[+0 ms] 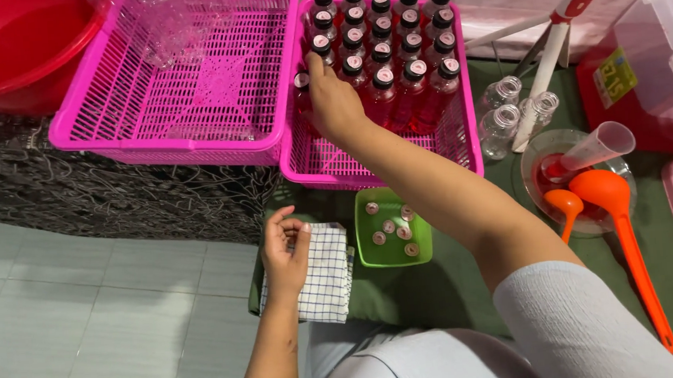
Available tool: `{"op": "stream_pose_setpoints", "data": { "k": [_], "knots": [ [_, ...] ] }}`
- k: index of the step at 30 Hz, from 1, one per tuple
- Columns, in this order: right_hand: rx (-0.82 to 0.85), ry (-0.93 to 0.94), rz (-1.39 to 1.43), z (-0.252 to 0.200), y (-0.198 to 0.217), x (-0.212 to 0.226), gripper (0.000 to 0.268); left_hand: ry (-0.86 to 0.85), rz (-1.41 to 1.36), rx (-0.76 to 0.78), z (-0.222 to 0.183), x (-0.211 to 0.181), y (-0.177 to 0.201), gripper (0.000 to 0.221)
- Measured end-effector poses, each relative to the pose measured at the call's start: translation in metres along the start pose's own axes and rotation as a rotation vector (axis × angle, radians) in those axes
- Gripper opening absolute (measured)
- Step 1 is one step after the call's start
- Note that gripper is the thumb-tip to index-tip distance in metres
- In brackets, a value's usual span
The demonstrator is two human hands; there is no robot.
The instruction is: The person fills small bottles with red liquid from a larger container using a ladle and a small cup, then places a cap on one bottle and puts it in a pink basket.
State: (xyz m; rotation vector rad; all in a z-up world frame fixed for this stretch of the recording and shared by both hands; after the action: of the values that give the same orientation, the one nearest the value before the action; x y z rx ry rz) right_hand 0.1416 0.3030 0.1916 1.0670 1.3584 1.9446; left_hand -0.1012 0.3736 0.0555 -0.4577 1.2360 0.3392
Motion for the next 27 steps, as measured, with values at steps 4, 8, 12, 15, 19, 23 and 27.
{"op": "stream_pose_setpoints", "data": {
  "k": [4, 8, 12, 15, 19, 23, 27],
  "knots": [
    [-0.022, -0.156, 0.089, 0.008, -0.004, -0.013, 0.096, 0.024, 0.018, 0.032, -0.001, -0.006, -0.003, 0.037],
    [-0.078, -0.134, 0.038, 0.009, -0.011, -0.017, 0.096, 0.034, 0.006, 0.044, 0.0, -0.008, -0.003, 0.038],
    [-0.138, -0.036, -0.055, 0.003, -0.009, -0.011, 0.107, 0.022, 0.019, 0.048, -0.002, -0.007, -0.003, 0.038],
    [-0.081, -0.034, -0.037, -0.013, 0.011, 0.003, 0.116, 0.022, 0.029, 0.042, -0.001, -0.01, -0.003, 0.038],
    [-0.05, 0.059, 0.116, -0.058, 0.058, 0.017, 0.108, 0.032, 0.028, 0.05, -0.002, -0.01, -0.004, 0.04],
    [0.007, 0.029, 0.129, -0.12, 0.121, 0.0, 0.113, 0.026, 0.027, 0.047, -0.001, -0.007, -0.003, 0.041],
    [-0.197, 0.283, 0.31, -0.189, 0.181, -0.046, 0.082, 0.031, 0.029, 0.059, -0.002, -0.006, -0.003, 0.04]
  ]
}}
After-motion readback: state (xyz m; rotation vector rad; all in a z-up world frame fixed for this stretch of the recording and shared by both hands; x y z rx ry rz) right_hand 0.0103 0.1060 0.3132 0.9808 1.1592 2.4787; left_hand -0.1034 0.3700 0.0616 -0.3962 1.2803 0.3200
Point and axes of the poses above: each hand's wrist, its own z-axis towards the middle knuckle, its own y-axis out of the back of the hand, x = y × z, the point moved 6 cm from there along z, towards the middle knuckle, and after that the axes turned 11 degrees about -z, right-handed, at the moved point
